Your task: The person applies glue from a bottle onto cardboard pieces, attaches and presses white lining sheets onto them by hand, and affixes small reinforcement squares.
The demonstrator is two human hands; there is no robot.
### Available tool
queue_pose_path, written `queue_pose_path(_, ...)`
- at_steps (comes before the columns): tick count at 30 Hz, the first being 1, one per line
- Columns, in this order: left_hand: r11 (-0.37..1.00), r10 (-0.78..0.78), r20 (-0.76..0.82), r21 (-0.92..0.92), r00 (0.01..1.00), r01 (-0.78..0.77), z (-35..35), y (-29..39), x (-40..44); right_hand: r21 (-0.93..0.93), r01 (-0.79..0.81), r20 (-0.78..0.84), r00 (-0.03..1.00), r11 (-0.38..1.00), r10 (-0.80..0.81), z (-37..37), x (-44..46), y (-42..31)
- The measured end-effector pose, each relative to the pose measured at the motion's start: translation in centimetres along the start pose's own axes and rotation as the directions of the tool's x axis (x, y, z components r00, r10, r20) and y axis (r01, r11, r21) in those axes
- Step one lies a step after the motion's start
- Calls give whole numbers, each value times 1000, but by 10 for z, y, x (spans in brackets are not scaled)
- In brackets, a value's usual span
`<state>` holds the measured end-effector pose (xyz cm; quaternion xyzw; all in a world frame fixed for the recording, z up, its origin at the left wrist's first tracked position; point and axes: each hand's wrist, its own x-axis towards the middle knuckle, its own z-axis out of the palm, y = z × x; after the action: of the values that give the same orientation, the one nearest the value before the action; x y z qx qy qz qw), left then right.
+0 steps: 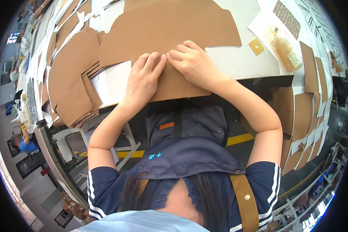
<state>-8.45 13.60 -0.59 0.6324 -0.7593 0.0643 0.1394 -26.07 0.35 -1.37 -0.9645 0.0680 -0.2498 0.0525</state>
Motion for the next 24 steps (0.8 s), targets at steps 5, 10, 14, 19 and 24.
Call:
queue_pose_path(5,989,73,27,131,997,-76,0,4,4,-2,128,41,991,992,-128,-1,10,7)
queue_pose_path(10,999,5,-43,36,999,-4,5,6,1,62,56,5,998,997,-56,-4,4,9)
queue_pose_path(14,991,-74,-158,-125,985,54,9,0,-4,108,-54,-64,996,993,61,1,-2,-2)
queue_pose_path(19,995,-65,-135,-89,989,53,9,2,-3,-149,114,0,993,982,-115,-2,10,-8)
queue_pose_path(24,1000,-17,-78,2,997,18,7,4,-2,-178,204,47,979,963,-199,4,10,-3)
